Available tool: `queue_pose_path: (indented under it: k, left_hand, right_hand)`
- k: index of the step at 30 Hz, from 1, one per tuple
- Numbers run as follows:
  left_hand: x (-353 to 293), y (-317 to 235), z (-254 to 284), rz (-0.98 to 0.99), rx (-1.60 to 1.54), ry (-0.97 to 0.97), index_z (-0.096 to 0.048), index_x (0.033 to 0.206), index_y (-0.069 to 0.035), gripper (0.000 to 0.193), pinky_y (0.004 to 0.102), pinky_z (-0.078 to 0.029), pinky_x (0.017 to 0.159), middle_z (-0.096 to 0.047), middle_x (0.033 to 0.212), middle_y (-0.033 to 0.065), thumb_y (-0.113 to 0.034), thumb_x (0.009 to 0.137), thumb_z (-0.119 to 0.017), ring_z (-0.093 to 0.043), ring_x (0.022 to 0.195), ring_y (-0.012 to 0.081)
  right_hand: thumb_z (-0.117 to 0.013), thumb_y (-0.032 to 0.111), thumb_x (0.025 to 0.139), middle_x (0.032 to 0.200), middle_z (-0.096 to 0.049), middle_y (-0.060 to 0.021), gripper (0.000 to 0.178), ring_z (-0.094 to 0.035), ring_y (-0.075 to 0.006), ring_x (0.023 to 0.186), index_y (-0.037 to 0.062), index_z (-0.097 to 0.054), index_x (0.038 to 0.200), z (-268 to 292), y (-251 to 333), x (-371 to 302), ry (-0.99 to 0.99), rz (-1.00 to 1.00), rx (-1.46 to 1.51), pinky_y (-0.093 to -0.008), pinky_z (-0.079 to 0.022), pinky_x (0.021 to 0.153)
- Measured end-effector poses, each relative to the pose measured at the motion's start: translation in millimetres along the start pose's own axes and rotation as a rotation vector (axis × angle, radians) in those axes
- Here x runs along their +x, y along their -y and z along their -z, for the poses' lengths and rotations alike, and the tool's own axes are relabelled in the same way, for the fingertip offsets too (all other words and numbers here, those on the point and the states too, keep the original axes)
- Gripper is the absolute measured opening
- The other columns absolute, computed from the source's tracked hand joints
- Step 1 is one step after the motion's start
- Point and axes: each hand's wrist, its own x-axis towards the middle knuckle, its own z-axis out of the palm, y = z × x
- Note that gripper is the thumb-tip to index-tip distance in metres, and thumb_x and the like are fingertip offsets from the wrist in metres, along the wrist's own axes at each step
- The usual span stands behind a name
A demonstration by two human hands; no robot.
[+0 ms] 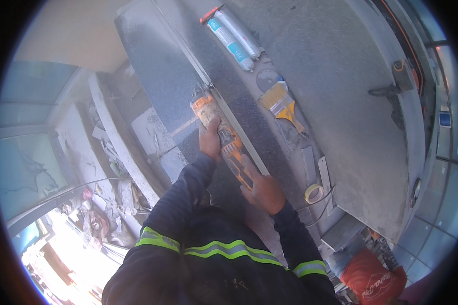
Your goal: The person uses an orange power tool to cut a long straight line along a large dark stone slab placed on a workbench. The person maintains steady pressure and guides the tool along the marked line while another person stands nearby.
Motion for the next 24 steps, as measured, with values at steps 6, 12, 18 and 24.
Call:
queue_pose_path:
  k: [6, 12, 18, 24]
  left_hand:
    - [5.4, -10.9, -9.6, -0.060, 0.070, -0.074, -0.044, 0.149, 0.000, 0.058, 0.0415, -0.059, 0.091, -0.063, 0.128, 0.0160, -0.028, 0.103, -0.064, -0.069, 0.107, 0.0264]
    - [27.8, -20.6, -5.2, -0.062, 0.111, -0.101, -0.044, 0.148, 0.001, 0.058, 0.0419, -0.059, 0.091, -0.063, 0.126, 0.0164, -0.028, 0.102, -0.065, -0.069, 0.106, 0.0268]
    - [59.8, -30.9, 4.9, -0.043, 0.111, -0.092, -0.046, 0.143, 0.001, 0.054, 0.0431, -0.062, 0.085, -0.065, 0.121, 0.0171, -0.029, 0.102, -0.066, -0.071, 0.102, 0.0276]
    - [44.4, -17.0, 10.3, 0.020, -0.011, 0.026, -0.049, 0.135, 0.001, 0.043, 0.0508, -0.067, 0.076, -0.069, 0.106, 0.0158, -0.029, 0.106, -0.059, -0.076, 0.087, 0.0294]
  right_hand:
    - [-0.076, 0.022, 0.087, 0.096, -0.074, -0.0279, 0.097, -0.073, -0.0483, 0.085, 0.0206, -0.027, 0.170, -7.6, -5.1, 14.8, -0.084, 0.064, 0.043, -0.0564, -0.059, 0.079]
    - [-0.077, 0.022, 0.086, 0.098, -0.075, -0.0276, 0.098, -0.073, -0.0480, 0.087, 0.0207, -0.027, 0.170, -9.2, -2.7, 35.0, -0.041, 0.038, 0.023, -0.0563, -0.058, 0.080]
    - [-0.077, 0.021, 0.086, 0.098, -0.075, -0.0279, 0.099, -0.073, -0.0482, 0.086, 0.0190, -0.026, 0.171, -11.2, 4.2, 58.1, -0.056, 0.062, 0.028, -0.0565, -0.058, 0.079]
    - [-0.078, 0.022, 0.086, 0.094, -0.074, -0.0288, 0.100, -0.073, -0.0486, 0.085, 0.0177, -0.025, 0.171, -8.5, 0.8, 34.9, -0.086, 0.119, 0.036, -0.0564, -0.058, 0.079]
